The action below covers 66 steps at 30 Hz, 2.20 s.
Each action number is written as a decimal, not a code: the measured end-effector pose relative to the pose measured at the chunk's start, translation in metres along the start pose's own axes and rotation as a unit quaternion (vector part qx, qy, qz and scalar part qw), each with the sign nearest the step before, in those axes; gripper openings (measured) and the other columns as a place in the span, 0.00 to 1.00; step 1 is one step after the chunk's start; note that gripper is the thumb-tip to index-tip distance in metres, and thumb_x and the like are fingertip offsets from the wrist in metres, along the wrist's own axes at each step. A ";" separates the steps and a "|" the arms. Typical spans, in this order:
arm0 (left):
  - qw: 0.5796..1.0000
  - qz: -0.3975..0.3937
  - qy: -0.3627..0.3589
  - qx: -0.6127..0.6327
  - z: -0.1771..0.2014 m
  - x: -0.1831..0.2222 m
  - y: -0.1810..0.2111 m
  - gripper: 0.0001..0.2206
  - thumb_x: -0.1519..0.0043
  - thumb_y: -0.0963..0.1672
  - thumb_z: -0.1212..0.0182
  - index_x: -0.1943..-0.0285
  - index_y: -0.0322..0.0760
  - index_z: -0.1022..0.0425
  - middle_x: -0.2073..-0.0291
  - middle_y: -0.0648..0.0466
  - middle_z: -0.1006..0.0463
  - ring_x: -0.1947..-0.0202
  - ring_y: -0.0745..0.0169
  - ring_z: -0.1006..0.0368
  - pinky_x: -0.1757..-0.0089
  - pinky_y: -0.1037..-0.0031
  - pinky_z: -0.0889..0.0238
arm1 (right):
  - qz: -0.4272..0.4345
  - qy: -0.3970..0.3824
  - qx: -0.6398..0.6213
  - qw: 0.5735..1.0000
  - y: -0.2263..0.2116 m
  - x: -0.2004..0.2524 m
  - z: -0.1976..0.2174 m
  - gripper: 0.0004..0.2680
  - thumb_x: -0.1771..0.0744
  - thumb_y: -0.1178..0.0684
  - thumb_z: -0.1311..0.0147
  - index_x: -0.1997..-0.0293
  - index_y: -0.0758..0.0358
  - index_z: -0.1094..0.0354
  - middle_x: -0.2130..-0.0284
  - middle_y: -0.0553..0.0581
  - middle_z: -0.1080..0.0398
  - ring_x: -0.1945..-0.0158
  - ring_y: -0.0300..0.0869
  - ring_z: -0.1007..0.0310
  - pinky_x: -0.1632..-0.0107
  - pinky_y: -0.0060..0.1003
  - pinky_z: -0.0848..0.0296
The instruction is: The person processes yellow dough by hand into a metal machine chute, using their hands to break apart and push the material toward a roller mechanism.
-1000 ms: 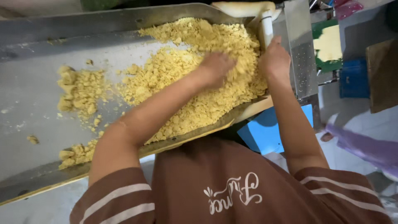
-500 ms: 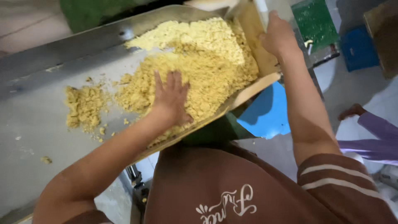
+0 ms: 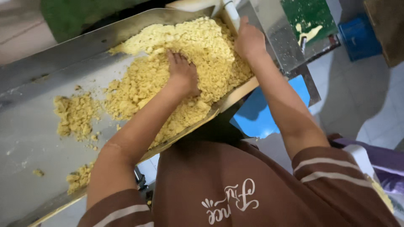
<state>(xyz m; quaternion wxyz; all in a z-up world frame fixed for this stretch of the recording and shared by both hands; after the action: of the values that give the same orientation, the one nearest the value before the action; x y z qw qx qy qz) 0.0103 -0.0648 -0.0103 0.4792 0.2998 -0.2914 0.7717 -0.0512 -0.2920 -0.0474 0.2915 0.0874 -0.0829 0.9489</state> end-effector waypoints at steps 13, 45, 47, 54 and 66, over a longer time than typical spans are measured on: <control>0.990 -0.015 0.137 0.028 -0.023 -0.058 -0.004 0.15 0.38 0.51 0.38 0.47 0.44 0.22 0.44 0.42 0.20 0.35 0.31 0.33 0.32 0.40 0.61 | -0.004 -0.122 -0.119 0.985 -0.024 0.020 0.096 0.06 0.33 0.64 0.54 0.53 0.66 0.46 0.69 0.62 0.39 0.67 0.51 0.38 0.71 0.49 0.41; 0.997 -0.023 0.073 0.013 -0.037 0.036 -0.016 0.60 0.47 0.73 0.54 0.19 0.34 0.70 0.23 0.29 0.64 0.24 0.26 0.71 0.33 0.35 0.75 | -0.059 -0.129 -0.042 0.989 -0.036 0.022 0.063 0.24 0.31 0.65 0.59 0.24 0.74 0.63 0.72 0.59 0.32 0.78 0.46 0.34 0.81 0.40 0.34; 0.998 -0.019 0.061 0.022 -0.019 0.024 -0.009 0.60 0.49 0.72 0.48 0.19 0.36 0.64 0.23 0.31 0.61 0.23 0.27 0.69 0.33 0.36 0.75 | -0.058 -0.134 -0.044 0.988 -0.030 0.018 0.064 0.25 0.32 0.65 0.55 0.25 0.73 0.61 0.72 0.57 0.34 0.76 0.43 0.35 0.80 0.36 0.34; 1.000 0.008 0.021 0.017 -0.006 -0.017 0.007 0.54 0.51 0.70 0.40 0.22 0.41 0.50 0.22 0.37 0.52 0.23 0.29 0.60 0.34 0.31 0.74 | 0.009 -0.096 -0.135 0.986 0.003 0.027 0.111 0.19 0.28 0.56 0.51 0.31 0.71 0.52 0.66 0.69 0.37 0.73 0.56 0.37 0.76 0.50 0.44; 0.994 -0.001 0.023 0.111 0.020 -0.018 0.022 0.33 0.45 0.62 0.32 0.41 0.41 0.26 0.26 0.36 0.43 0.25 0.30 0.51 0.32 0.34 0.76 | -0.087 -0.139 -0.082 0.983 -0.026 0.003 0.060 0.29 0.36 0.58 0.32 0.32 0.73 0.50 0.61 0.66 0.26 0.63 0.54 0.22 0.64 0.46 0.19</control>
<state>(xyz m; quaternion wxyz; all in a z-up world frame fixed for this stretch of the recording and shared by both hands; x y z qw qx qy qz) 0.0001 -0.0977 -0.0143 0.4504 0.3338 -0.1929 0.8053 -0.0317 -0.2822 0.0142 0.3646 0.2007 -0.1923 0.8887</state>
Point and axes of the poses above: each hand's wrist, its own x-axis away from the middle knuckle, its own z-axis out of the back of the hand, y = z × x, the point moved 4 cm from there along -x, towards the middle knuckle
